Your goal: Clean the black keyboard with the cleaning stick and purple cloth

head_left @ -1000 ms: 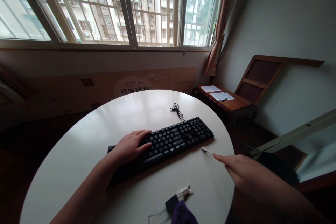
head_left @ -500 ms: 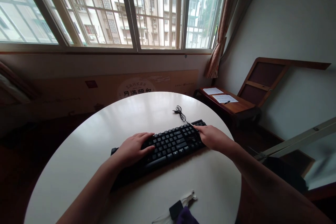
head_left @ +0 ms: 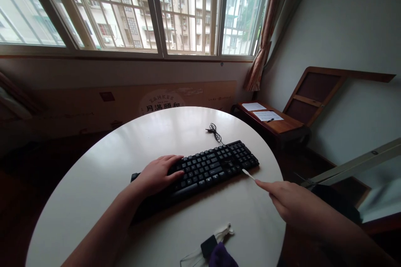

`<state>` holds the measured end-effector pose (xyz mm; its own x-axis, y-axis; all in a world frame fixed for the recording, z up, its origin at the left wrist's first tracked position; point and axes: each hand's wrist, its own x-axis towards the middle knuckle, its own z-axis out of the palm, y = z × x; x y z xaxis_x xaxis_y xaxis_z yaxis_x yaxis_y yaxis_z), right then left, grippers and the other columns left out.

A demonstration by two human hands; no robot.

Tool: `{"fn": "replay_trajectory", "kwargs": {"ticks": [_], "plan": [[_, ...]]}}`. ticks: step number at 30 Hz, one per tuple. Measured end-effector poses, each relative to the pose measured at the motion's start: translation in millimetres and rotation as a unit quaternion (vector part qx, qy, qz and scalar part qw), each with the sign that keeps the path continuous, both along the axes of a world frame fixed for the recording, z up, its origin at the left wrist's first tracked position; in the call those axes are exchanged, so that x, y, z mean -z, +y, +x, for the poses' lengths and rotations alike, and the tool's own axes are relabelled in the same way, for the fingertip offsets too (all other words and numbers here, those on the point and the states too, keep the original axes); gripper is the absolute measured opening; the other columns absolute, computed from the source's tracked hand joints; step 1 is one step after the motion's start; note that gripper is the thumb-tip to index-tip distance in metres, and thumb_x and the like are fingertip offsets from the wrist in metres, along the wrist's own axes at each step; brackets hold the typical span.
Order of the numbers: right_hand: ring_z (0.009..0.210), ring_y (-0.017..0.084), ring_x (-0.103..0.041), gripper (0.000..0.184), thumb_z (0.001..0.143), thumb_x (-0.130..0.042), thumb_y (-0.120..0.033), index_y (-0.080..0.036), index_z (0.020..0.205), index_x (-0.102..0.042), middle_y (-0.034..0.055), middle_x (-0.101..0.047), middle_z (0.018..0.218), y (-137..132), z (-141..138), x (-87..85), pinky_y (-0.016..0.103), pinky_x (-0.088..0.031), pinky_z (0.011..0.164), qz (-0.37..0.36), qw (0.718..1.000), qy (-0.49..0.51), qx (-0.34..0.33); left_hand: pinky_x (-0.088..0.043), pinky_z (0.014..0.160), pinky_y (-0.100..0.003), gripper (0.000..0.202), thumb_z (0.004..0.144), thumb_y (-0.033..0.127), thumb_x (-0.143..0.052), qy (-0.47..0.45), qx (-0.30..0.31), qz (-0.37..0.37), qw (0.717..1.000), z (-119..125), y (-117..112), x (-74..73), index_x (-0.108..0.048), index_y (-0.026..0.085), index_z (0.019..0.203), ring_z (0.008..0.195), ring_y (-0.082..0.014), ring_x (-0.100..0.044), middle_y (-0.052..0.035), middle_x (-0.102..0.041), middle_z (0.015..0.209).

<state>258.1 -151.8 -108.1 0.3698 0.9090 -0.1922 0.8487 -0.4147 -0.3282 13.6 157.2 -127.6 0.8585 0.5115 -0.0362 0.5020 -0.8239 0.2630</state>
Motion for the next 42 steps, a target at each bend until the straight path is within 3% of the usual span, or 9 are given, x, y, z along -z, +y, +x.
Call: {"fn": "replay_trajectory", "kwargs": {"ticks": [3,6,9,16,21,25,30,36,42], "plan": [[0.100,0.024,-0.066,0.046,0.092,-0.040,-0.029,-0.031,0.135,-0.055,0.0052,-0.071,0.112,-15,-7,-18.2,0.032,-0.048,0.086,0.012,0.999,0.027,-0.019,-0.039,0.105,-0.041,0.064,0.085,0.065,-0.044,-0.004,0.003,-0.003,1.000,-1,1,0.9,-0.048,0.031,0.139,0.127,-0.0292,-0.048,-0.0028,-0.052,0.141],[0.100,0.023,-0.065,0.049,0.092,-0.037,-0.027,-0.030,0.139,-0.051,0.0052,-0.070,0.111,-9,-13,-26.5,0.031,-0.047,0.087,0.050,0.998,0.027,-0.027,-0.039,0.105,-0.040,0.065,0.085,0.066,-0.043,-0.012,0.006,-0.005,1.000,-1,1,1.5,-0.049,0.031,0.139,0.126,-0.0292,-0.049,-0.0029,-0.053,0.141],[0.106,0.022,-0.063,0.051,0.092,-0.036,-0.023,-0.025,0.141,-0.049,0.0067,-0.067,0.119,17,-17,-21.3,0.030,-0.045,0.089,0.075,0.997,0.008,-0.028,-0.039,0.105,-0.041,0.066,0.084,0.066,-0.044,-0.010,0.003,-0.006,1.000,-2,0,1.6,-0.048,0.030,0.139,0.127,-0.0298,-0.048,-0.0038,-0.053,0.141],[0.111,0.022,-0.060,0.050,0.094,-0.035,-0.022,-0.023,0.142,-0.047,0.0077,-0.063,0.126,107,-17,-12.1,0.030,-0.041,0.094,0.085,0.995,-0.033,-0.041,-0.040,0.104,-0.041,0.069,0.084,0.067,-0.043,-0.004,-0.001,0.008,1.000,-1,-1,1.1,-0.048,0.027,0.140,0.126,-0.0303,-0.049,-0.0054,-0.053,0.140],[0.108,0.026,-0.061,0.052,0.090,-0.038,-0.018,-0.021,0.141,-0.049,0.0111,-0.064,0.124,133,-23,-10.3,0.033,-0.043,0.089,0.026,0.997,-0.057,-0.049,-0.039,0.104,-0.041,0.066,0.085,0.065,-0.044,-0.007,0.003,0.008,1.000,-2,-1,1.0,-0.049,0.028,0.139,0.126,-0.0303,-0.049,-0.0053,-0.053,0.141],[0.101,0.026,-0.063,0.055,0.089,-0.038,-0.018,-0.022,0.143,-0.046,0.0128,-0.066,0.119,117,-31,-3.9,0.033,-0.044,0.083,0.011,0.996,-0.076,-0.042,-0.038,0.106,-0.042,0.067,0.084,0.065,-0.046,-0.007,-0.001,0.003,1.000,-1,0,2.8,-0.048,0.028,0.139,0.127,-0.0303,-0.048,-0.0051,-0.052,0.141],[0.091,0.026,-0.064,0.061,0.086,-0.037,-0.013,-0.019,0.146,-0.041,0.0131,-0.070,0.106,73,-46,4.5,0.032,-0.043,0.073,-0.019,0.995,-0.082,-0.045,-0.039,0.104,-0.041,0.067,0.083,0.066,-0.046,-0.008,-0.002,0.000,1.000,-1,1,4.9,-0.048,0.029,0.139,0.126,-0.0302,-0.049,-0.0045,-0.053,0.141],[0.094,0.024,-0.064,0.067,0.080,-0.041,-0.011,-0.021,0.146,-0.041,0.0112,-0.071,0.103,19,-56,13.3,0.029,-0.044,0.078,-0.028,0.998,-0.035,-0.042,-0.038,0.105,-0.041,0.068,0.083,0.067,-0.045,-0.006,-0.002,0.002,1.000,-1,1,5.0,-0.049,0.028,0.139,0.126,-0.0305,-0.048,-0.0051,-0.052,0.141],[0.095,0.023,-0.065,0.057,0.084,-0.041,-0.019,-0.024,0.141,-0.049,0.0083,-0.071,0.107,2,-40,-10.0,0.028,-0.046,0.083,0.019,0.999,-0.008,-0.040,-0.039,0.104,-0.042,0.067,0.083,0.066,-0.045,-0.011,0.002,0.001,1.000,-1,2,5.2,-0.050,0.027,0.138,0.126,-0.0305,-0.049,-0.0061,-0.053,0.140]]}}
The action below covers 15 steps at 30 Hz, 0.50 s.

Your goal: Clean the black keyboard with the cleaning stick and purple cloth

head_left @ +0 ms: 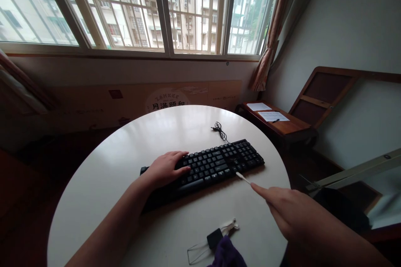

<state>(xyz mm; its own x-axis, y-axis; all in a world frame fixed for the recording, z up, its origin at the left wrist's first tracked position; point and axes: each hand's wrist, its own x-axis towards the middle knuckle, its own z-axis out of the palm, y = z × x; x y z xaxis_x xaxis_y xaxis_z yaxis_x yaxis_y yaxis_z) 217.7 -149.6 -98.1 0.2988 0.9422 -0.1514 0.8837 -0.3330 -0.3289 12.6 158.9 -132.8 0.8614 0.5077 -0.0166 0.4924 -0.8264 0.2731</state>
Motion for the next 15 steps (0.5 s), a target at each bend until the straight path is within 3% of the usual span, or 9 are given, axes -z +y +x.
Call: {"fn": "replay_trajectory", "kwargs": {"ticks": [5,10,15], "plan": [[0.107,0.024,-0.061,0.055,0.090,-0.037,-0.021,-0.022,0.144,-0.045,0.0096,-0.066,0.120,46,15,-14.4,0.030,-0.043,0.090,0.046,0.999,-0.015,0.014,-0.038,0.105,-0.041,0.067,0.083,0.066,-0.045,0.000,-0.004,-0.001,1.000,-1,-1,-1.6,-0.050,0.027,0.138,0.126,-0.0303,-0.049,-0.0059,-0.053,0.140],[0.111,0.025,-0.059,0.051,0.092,-0.034,-0.021,-0.023,0.142,-0.047,0.0091,-0.063,0.126,108,15,-2.8,0.033,-0.043,0.090,0.048,0.998,-0.029,-0.007,-0.039,0.104,-0.041,0.065,0.083,0.065,-0.045,-0.002,0.002,0.000,1.000,-2,-2,-1.2,-0.051,0.028,0.137,0.126,-0.0304,-0.049,-0.0052,-0.054,0.140],[0.105,0.029,-0.061,0.054,0.089,-0.037,-0.019,-0.019,0.142,-0.047,0.0139,-0.064,0.123,132,12,10.4,0.036,-0.044,0.085,0.020,0.997,-0.073,0.001,-0.040,0.104,-0.040,0.066,0.084,0.066,-0.044,0.000,0.004,0.003,1.000,-1,-2,-0.9,-0.051,0.027,0.137,0.126,-0.0300,-0.049,-0.0047,-0.053,0.140]]}}
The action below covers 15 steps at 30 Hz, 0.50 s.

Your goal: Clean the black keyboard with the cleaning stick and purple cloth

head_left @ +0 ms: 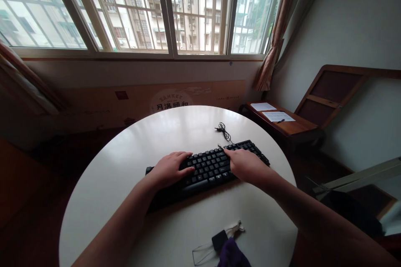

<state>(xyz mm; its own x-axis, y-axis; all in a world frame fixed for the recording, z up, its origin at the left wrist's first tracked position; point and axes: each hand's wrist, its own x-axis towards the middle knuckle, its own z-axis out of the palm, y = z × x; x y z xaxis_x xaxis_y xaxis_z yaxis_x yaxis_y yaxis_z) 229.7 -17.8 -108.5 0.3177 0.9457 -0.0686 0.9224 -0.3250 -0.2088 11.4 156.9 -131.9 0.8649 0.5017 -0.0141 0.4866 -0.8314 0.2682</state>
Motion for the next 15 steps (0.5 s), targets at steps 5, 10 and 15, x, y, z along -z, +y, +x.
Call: {"fn": "replay_trajectory", "kwargs": {"ticks": [5,10,15], "plan": [[0.098,0.026,-0.063,0.055,0.090,-0.034,-0.019,-0.020,0.145,-0.043,0.0132,-0.065,0.120,-18,-2,5.5,0.033,-0.044,0.078,-0.009,1.000,-0.002,0.003,-0.040,0.104,-0.040,0.065,0.084,0.066,-0.045,-0.001,0.006,0.004,1.000,0,1,0.9,-0.051,0.027,0.136,0.125,-0.0295,-0.050,-0.0046,-0.054,0.139],[0.089,0.025,-0.065,0.059,0.087,-0.037,-0.014,-0.021,0.145,-0.043,0.0117,-0.070,0.104,-61,-13,9.4,0.031,-0.042,0.071,-0.032,0.999,0.004,-0.002,-0.041,0.103,-0.040,0.064,0.084,0.067,-0.045,0.001,0.001,0.004,1.000,1,1,0.9,-0.052,0.028,0.135,0.125,-0.0300,-0.049,-0.0037,-0.054,0.140],[0.089,0.026,-0.066,0.064,0.081,-0.040,-0.010,-0.021,0.144,-0.045,0.0106,-0.071,0.100,-110,-27,7.9,0.031,-0.045,0.073,-0.056,0.998,0.024,-0.005,-0.040,0.104,-0.040,0.065,0.084,0.066,-0.044,0.009,-0.005,-0.004,1.000,1,1,-0.7,-0.051,0.028,0.137,0.126,-0.0298,-0.049,-0.0041,-0.052,0.141]]}}
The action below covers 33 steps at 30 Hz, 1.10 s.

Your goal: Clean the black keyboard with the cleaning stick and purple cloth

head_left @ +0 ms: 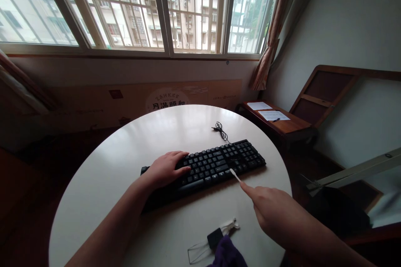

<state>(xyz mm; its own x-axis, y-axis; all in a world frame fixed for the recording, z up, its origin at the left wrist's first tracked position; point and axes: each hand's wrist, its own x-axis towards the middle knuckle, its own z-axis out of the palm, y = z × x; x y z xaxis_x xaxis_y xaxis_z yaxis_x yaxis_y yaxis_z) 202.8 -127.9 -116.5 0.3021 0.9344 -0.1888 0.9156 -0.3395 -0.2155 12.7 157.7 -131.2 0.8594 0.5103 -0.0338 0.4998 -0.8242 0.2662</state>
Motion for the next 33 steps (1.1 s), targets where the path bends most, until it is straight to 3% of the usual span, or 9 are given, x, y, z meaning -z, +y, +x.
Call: {"fn": "replay_trajectory", "kwargs": {"ticks": [4,8,10,14,18,27,31,33], "plan": [[0.099,0.023,-0.066,0.054,0.086,-0.041,-0.016,-0.024,0.137,-0.054,0.0076,-0.070,0.113,-20,17,-19.7,0.030,-0.047,0.086,0.077,0.996,0.041,-0.004,-0.040,0.104,-0.040,0.065,0.083,0.065,-0.046,0.002,-0.004,-0.004,1.000,0,0,-0.7,-0.051,0.028,0.137,0.127,-0.0297,-0.047,-0.0043,-0.052,0.142],[0.110,0.023,-0.063,0.046,0.092,-0.040,-0.026,-0.026,0.136,-0.054,0.0041,-0.065,0.124,0,57,-36.1,0.032,-0.045,0.097,0.182,0.981,0.052,0.042,-0.040,0.103,-0.039,0.066,0.083,0.066,-0.046,-0.003,-0.006,-0.003,1.000,0,0,-1.0,-0.051,0.028,0.136,0.126,-0.0300,-0.048,-0.0042,-0.053,0.141],[0.108,0.023,-0.063,0.045,0.094,-0.038,-0.027,-0.027,0.135,-0.056,0.0038,-0.066,0.123,21,74,-32.7,0.032,-0.044,0.097,0.201,0.976,0.049,0.067,-0.041,0.103,-0.038,0.066,0.083,0.066,-0.046,-0.006,-0.004,0.000,1.000,0,0,-1.1,-0.052,0.028,0.136,0.126,-0.0297,-0.049,-0.0037,-0.054,0.140],[0.109,0.022,-0.063,0.044,0.093,-0.039,-0.025,-0.027,0.133,-0.058,0.0032,-0.067,0.121,59,87,-7.5,0.031,-0.045,0.094,0.173,0.981,0.059,0.072,-0.040,0.103,-0.038,0.065,0.083,0.065,-0.046,-0.006,-0.001,0.002,1.000,0,0,-1.1,-0.052,0.028,0.136,0.126,-0.0293,-0.049,-0.0038,-0.054,0.140],[0.108,0.022,-0.063,0.046,0.093,-0.038,-0.025,-0.026,0.136,-0.055,0.0045,-0.067,0.121,70,87,12.1,0.030,-0.046,0.091,0.156,0.983,0.058,0.075,-0.041,0.103,-0.039,0.066,0.083,0.065,-0.047,0.001,-0.002,0.002,1.000,0,1,-1.3,-0.051,0.028,0.137,0.126,-0.0293,-0.049,-0.0038,-0.053,0.141],[0.102,0.028,-0.065,0.045,0.090,-0.040,-0.022,-0.025,0.129,-0.062,0.0092,-0.068,0.118,46,118,3.2,0.033,-0.048,0.080,0.113,0.976,-0.038,0.181,-0.041,0.103,-0.040,0.066,0.083,0.066,-0.046,-0.003,0.003,-0.002,1.000,1,0,-2.9,-0.052,0.027,0.136,0.125,-0.0299,-0.050,-0.0044,-0.054,0.140],[0.106,0.023,-0.064,0.046,0.094,-0.036,-0.026,-0.027,0.135,-0.055,0.0054,-0.067,0.121,54,102,3.3,0.029,-0.047,0.087,0.176,0.979,0.007,0.100,-0.041,0.103,-0.040,0.066,0.083,0.066,-0.046,-0.002,-0.002,-0.003,1.000,1,0,-3.9,-0.052,0.027,0.136,0.125,-0.0301,-0.050,-0.0046,-0.054,0.140],[0.105,0.022,-0.064,0.045,0.094,-0.037,-0.027,-0.029,0.136,-0.055,0.0036,-0.068,0.119,60,94,6.0,0.028,-0.047,0.087,0.171,0.982,0.037,0.068,-0.041,0.104,-0.041,0.066,0.083,0.066,-0.046,0.000,-0.002,-0.002,1.000,1,0,-3.9,-0.052,0.027,0.136,0.125,-0.0299,-0.050,-0.0047,-0.054,0.140]]}}
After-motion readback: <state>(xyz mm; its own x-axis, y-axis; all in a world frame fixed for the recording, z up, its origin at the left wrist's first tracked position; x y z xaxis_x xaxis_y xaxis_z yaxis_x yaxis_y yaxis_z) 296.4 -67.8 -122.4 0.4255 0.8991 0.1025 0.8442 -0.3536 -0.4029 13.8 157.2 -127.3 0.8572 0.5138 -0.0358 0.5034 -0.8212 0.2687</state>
